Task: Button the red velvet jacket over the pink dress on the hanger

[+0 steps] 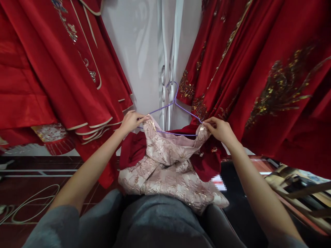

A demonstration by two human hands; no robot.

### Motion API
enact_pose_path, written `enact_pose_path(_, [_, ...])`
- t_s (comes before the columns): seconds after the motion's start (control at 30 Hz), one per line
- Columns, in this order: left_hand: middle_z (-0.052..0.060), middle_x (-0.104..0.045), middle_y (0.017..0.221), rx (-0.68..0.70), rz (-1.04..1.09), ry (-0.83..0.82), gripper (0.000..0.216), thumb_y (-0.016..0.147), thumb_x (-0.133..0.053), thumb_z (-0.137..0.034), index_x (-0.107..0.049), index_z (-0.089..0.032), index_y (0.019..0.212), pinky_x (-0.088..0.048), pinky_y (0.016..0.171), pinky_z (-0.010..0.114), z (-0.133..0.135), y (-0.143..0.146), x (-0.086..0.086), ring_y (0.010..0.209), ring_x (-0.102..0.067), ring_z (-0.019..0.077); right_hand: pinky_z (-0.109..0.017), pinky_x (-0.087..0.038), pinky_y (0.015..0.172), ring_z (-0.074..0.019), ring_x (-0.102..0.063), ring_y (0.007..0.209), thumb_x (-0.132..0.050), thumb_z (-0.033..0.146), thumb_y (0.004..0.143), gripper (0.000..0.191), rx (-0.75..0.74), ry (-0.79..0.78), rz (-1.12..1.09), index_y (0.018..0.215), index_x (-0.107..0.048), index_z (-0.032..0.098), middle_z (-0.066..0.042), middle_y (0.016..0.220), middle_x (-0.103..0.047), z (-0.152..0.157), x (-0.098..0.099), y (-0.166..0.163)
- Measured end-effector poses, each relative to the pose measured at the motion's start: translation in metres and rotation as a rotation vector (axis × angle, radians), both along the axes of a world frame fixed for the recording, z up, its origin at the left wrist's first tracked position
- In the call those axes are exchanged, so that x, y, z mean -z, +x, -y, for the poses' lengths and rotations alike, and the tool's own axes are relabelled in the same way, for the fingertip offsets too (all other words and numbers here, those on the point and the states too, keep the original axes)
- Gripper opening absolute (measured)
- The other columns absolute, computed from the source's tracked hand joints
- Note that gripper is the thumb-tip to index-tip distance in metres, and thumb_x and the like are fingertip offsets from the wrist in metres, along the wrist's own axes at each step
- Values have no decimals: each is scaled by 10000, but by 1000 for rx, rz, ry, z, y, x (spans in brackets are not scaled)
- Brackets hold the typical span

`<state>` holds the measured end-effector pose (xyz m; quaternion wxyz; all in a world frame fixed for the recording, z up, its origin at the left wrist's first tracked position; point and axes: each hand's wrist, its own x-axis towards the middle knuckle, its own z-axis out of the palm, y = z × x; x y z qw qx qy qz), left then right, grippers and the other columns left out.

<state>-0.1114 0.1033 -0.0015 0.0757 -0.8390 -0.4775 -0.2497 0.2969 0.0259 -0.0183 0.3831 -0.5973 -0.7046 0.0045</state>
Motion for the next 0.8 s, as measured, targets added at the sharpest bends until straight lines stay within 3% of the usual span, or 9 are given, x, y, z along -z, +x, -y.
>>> enact_pose_path(0.1, [28,-746,966,-94,-11,71,425,938,-390,-515,-719,-273,1054,-391,1007,364,6,-1,4,1100,-616,234,-276,-492,740,-200,-693,810,-541,328,869,204,31,25,-33,921,-696,206,-51,869,-739,4,-4,0])
enact_pose_path(0.23, [117,-732,962,-373,-80,65,548,956,-273,-526,-717,-207,995,-477,814,363,20,-7,13,1045,-639,308,-332,-490,771,-254,-692,839,-524,325,880,230,286,18,38,964,-697,199,-93,887,-740,5,0,6])
enact_pose_path(0.3, [156,-726,925,-484,-122,2,570,952,-258,-510,-719,-175,945,-478,767,361,27,-13,19,945,-666,318,-355,-487,798,-276,-689,879,-510,293,879,245,391,-34,77,980,-701,179,-129,910,-737,5,8,12])
enact_pose_path(0.4, [146,-727,905,-534,-155,-172,473,924,-337,-457,-725,-188,880,-473,721,325,36,-24,28,888,-677,296,-348,-493,800,-275,-692,883,-516,219,839,230,411,-194,112,910,-728,166,-139,880,-738,5,24,21])
enact_pose_path(0.5, [105,-728,866,-422,-215,-318,383,892,-412,-434,-726,-220,843,-464,679,303,43,-30,34,849,-681,279,-317,-502,710,-247,-698,767,-557,167,755,184,305,-409,127,753,-739,194,-97,782,-737,10,38,22])
enact_pose_path(0.6, [80,-716,816,-242,-232,-310,394,903,-407,-459,-726,-233,856,-475,693,310,51,-20,34,827,-672,265,-291,-479,614,-216,-683,697,-561,174,743,168,149,-499,139,731,-722,219,-57,754,-732,22,42,12])
enact_pose_path(0.67, [75,-708,887,-88,-182,-239,412,917,-396,-475,-728,-234,887,-491,765,330,56,-3,31,882,-655,252,-288,-465,590,-210,-675,697,-554,218,774,152,91,-455,169,773,-706,232,-43,772,-730,31,37,0])
enact_pose_path(0.73, [80,-674,1083,112,-128,-154,413,926,-403,-478,-735,-233,903,-473,904,365,59,18,27,1042,-604,247,-305,-470,596,-220,-671,713,-542,264,807,147,75,-374,221,810,-687,244,-37,794,-727,39,29,-13])
enact_pose_path(0.8, [70,-564,1319,278,-104,-83,395,925,-433,-469,-744,-229,883,-363,1071,434,60,41,26,1241,-483,259,-335,-498,653,-237,-672,798,-521,277,836,157,41,-246,278,829,-674,243,-47,874,-728,43,19,-24])
